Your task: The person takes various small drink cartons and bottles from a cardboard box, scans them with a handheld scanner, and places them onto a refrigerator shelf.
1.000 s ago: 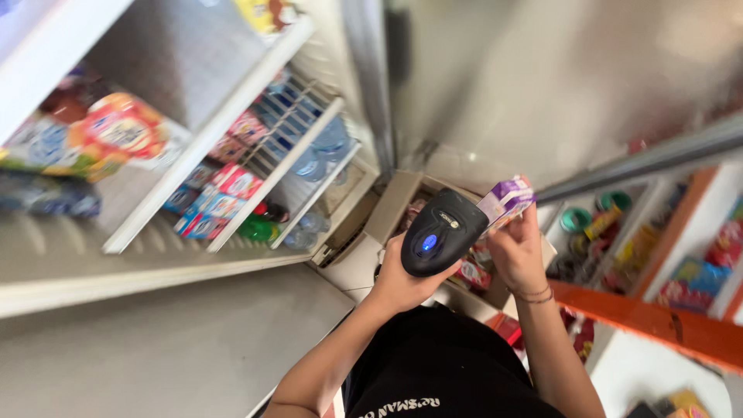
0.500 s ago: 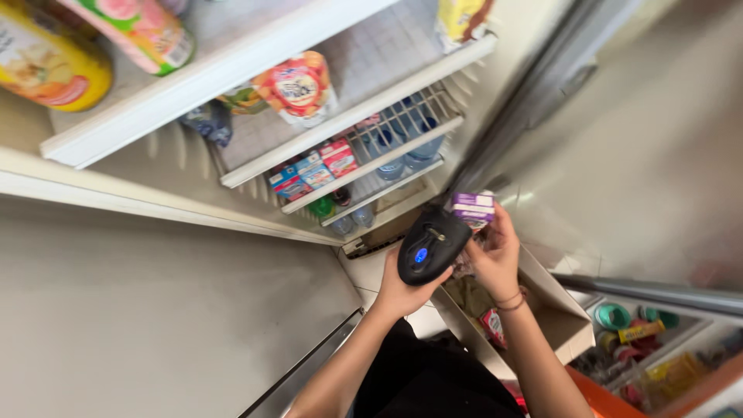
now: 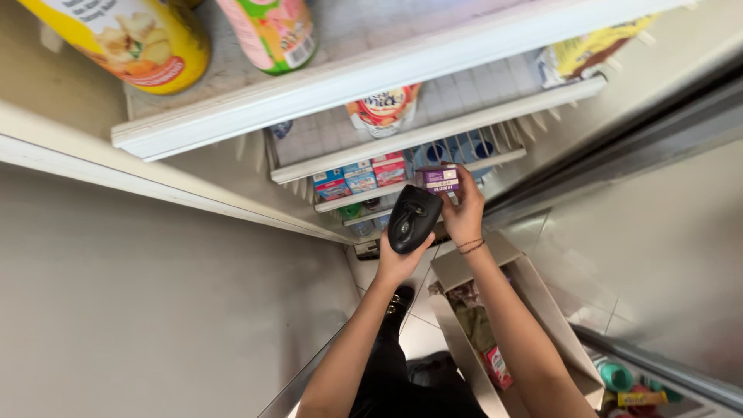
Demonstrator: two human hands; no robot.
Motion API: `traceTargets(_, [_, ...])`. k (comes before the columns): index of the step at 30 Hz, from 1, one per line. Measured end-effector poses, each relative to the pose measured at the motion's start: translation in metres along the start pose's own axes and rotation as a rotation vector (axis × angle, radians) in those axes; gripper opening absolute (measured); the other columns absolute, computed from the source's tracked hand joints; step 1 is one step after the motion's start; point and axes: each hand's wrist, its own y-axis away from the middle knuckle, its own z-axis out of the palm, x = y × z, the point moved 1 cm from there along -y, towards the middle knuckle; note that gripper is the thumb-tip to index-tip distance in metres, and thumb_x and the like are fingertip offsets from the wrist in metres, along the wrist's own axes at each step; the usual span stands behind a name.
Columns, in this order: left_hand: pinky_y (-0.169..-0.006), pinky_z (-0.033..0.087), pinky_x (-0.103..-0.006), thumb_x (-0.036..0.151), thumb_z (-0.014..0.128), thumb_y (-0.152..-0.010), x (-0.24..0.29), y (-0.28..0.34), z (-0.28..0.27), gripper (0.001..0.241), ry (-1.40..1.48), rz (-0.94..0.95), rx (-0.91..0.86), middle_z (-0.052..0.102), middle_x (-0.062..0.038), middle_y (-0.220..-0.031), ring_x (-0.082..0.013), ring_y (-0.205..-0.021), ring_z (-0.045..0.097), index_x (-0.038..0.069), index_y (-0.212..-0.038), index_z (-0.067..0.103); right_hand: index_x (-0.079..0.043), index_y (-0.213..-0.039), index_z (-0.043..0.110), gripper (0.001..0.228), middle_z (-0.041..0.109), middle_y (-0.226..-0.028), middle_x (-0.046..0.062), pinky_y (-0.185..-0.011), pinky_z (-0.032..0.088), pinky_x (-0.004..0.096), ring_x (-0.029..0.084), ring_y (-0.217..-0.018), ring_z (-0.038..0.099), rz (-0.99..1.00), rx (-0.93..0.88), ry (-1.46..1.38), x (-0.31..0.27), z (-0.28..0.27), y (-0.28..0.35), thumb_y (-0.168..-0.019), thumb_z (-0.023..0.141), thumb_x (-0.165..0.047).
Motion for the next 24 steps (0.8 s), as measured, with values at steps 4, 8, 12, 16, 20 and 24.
traceTargets(4, [-0.088,0.056,-0.031,0.013,0.085,-0.077,0.02,-0.014,-0.016,0.05,-0.042,0.135,0.113,0.071,-0.008,-0.111,-0.016,-0.099,0.069,0.0,-0.12,0.062,0.004,-0.14,0.05,0.056,0.068,-0.128,0.018,-0.102,0.06,0.034,0.023,-0.119,0.069,0.003,-0.011,0.129,0.023,0.01,-0.02,-0.089,0.072,0.012])
traceTargets(8, [-0.095,0.055,-0.0354,0.004,0.082,-0.078,0.038,-0.022,-0.036,0.043,-0.252,0.451,0.087,0.062,-0.02,-0.126,-0.0267,-0.113,0.066,-0.001,-0.117,0.065,0.006,-0.14,0.049,0.056,0.066,-0.131,0.02,-0.1,0.059,0.035,0.026,-0.12,0.069,-0.004,-0.076,0.134,0.027,0.013,-0.033,-0.09,0.071,0.011])
traceTargets(12, [-0.095,0.057,-0.0359,0.004,0.081,-0.079,0.027,-0.032,-0.046,0.06,-0.304,0.345,0.046,0.07,-0.019,-0.121,-0.0307,-0.108,0.073,0.0,-0.134,0.059,0.005,-0.14,0.051,0.056,0.068,-0.126,0.019,-0.093,0.061,0.034,0.025,-0.112,0.072,0.056,-0.135,0.156,0.028,0.017,-0.044,-0.088,0.073,0.009])
traceTargets(16, [-0.097,0.057,-0.038,0.005,0.078,-0.075,0.026,-0.042,-0.055,0.084,-0.333,0.308,-0.084,0.066,-0.024,-0.133,-0.0362,-0.115,0.071,0.001,-0.152,0.045,0.006,-0.139,0.051,0.057,0.068,-0.125,0.021,-0.088,0.063,0.034,0.027,-0.111,0.073,0.053,-0.153,0.194,0.027,0.02,-0.047,-0.086,0.073,0.009])
traceTargets(20, [-0.097,0.058,-0.038,0.007,0.079,-0.075,0.029,-0.051,-0.052,0.085,-0.38,0.255,-0.116,0.065,-0.024,-0.136,-0.0362,-0.118,0.071,0.004,-0.153,0.045,0.006,-0.136,0.053,0.054,0.068,-0.122,0.023,-0.088,0.063,0.035,0.03,-0.109,0.073,-0.01,-0.148,0.255,0.025,0.019,-0.049,-0.086,0.074,0.009])
traceTargets(24, [-0.103,0.055,-0.0417,0.005,0.082,-0.075,0.037,-0.055,-0.051,0.094,-0.405,0.395,-0.107,0.057,-0.026,-0.147,-0.0419,-0.127,0.064,0.006,-0.158,0.038,0.005,-0.134,0.055,0.05,0.069,-0.12,0.022,-0.088,0.063,0.036,0.031,-0.108,0.074,-0.02,-0.161,0.257,0.021,0.021,-0.05,-0.088,0.073,0.009])
